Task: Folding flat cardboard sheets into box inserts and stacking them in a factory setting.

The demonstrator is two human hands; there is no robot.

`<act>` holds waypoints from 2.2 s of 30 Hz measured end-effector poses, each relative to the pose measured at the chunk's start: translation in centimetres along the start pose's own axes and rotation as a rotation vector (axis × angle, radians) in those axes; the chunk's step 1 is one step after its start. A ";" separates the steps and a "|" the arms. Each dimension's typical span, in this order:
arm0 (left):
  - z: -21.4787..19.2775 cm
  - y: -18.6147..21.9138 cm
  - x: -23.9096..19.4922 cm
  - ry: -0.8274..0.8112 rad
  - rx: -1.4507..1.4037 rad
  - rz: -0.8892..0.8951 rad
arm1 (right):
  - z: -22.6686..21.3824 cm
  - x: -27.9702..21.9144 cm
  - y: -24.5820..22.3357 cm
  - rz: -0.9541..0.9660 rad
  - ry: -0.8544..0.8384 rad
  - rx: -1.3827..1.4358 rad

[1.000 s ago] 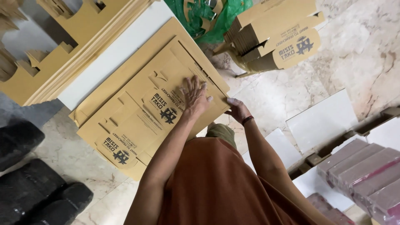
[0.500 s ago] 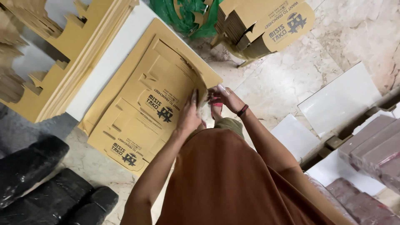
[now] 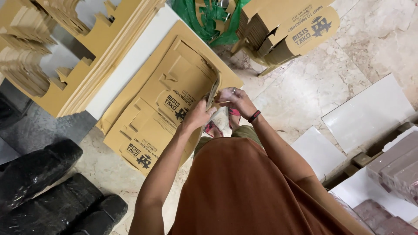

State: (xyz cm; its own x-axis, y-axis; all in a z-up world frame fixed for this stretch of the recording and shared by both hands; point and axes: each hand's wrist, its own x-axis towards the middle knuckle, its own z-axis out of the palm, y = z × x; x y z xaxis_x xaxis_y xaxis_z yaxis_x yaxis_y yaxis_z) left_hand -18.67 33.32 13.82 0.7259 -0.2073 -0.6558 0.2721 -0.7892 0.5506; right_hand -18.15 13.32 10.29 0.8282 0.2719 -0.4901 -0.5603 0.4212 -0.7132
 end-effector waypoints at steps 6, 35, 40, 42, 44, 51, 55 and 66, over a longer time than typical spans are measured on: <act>-1.4 4.7 -2.2 0.046 -0.063 0.185 | -2.1 1.3 3.2 -0.215 0.195 -0.314; -6.7 -0.4 -5.4 0.157 -0.244 0.186 | 3.6 1.6 0.5 -0.051 0.284 -0.258; -9.9 0.6 -7.9 0.164 -0.270 0.185 | 0.9 3.2 2.6 -0.004 0.373 -0.270; -10.1 -1.0 -8.1 0.193 -0.262 0.173 | -0.8 4.8 4.0 -0.016 0.399 -0.272; -10.3 -2.1 -8.6 0.332 -0.257 0.252 | -2.0 6.4 5.0 -0.042 0.408 -0.287; -12.0 -3.0 -13.0 0.481 -0.256 0.272 | 4.1 4.1 -0.4 0.003 0.262 -0.438; -14.2 -3.7 -16.4 0.591 -0.257 0.103 | 7.6 3.0 -2.2 -0.064 0.176 -0.500; -13.4 -12.8 -15.5 0.978 -0.180 0.286 | 16.0 -5.3 -3.6 -0.348 -0.210 -0.894</act>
State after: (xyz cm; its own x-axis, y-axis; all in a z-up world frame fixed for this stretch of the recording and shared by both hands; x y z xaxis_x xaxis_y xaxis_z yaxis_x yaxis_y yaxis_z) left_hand -24.90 54.39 23.85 0.9524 0.2503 0.1738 0.0406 -0.6694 0.7418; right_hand -20.32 24.21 23.42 0.8858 0.4413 -0.1436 -0.0162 -0.2798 -0.9599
